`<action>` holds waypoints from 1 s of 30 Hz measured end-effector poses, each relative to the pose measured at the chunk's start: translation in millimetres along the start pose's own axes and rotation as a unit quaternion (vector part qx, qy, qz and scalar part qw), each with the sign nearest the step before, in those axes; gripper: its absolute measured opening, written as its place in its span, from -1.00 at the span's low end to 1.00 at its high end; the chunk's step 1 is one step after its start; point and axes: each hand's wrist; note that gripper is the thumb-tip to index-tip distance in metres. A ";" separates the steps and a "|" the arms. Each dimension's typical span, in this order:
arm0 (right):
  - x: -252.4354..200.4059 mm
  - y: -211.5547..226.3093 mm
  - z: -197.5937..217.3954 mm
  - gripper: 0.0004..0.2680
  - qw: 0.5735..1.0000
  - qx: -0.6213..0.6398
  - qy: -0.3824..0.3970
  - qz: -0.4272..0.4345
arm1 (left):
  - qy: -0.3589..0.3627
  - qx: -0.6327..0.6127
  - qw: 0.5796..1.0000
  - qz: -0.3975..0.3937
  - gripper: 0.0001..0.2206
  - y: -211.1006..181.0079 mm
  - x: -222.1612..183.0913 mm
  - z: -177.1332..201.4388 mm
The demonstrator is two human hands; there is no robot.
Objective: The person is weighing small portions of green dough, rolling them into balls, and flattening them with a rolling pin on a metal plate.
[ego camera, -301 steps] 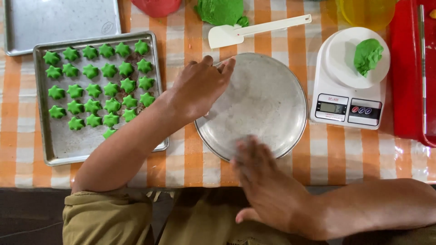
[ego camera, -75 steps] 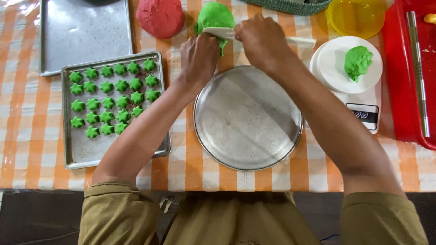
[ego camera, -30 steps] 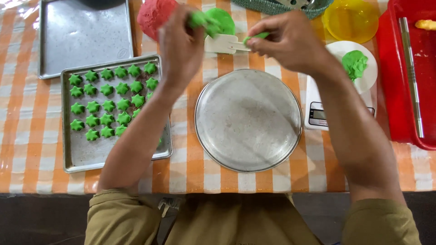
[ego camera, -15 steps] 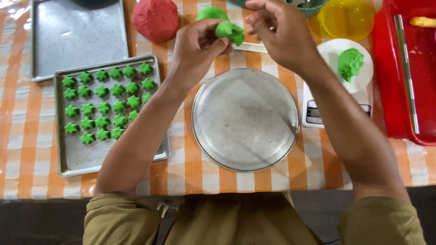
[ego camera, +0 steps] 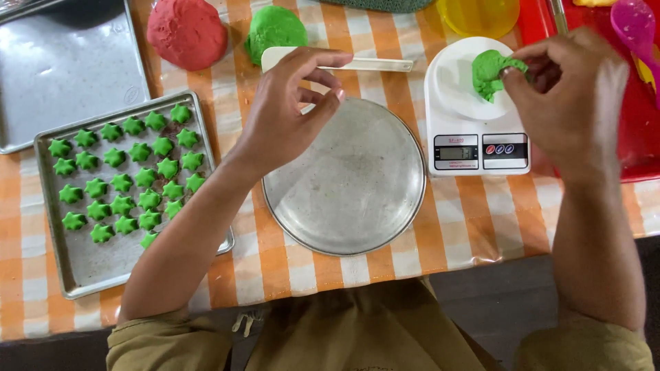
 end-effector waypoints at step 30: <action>10.7 -4.2 -12.2 -0.77 0.985 -0.170 -0.024 0.016 | -0.018 0.041 0.999 -0.029 -0.78 7.4 0.8 7.9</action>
Point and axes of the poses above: each hand's wrist, its own x-axis towards the middle knuckle, its own z-axis out of the back of the hand, y = z × x, and after that the axes turned 2 degrees about z, right-handed
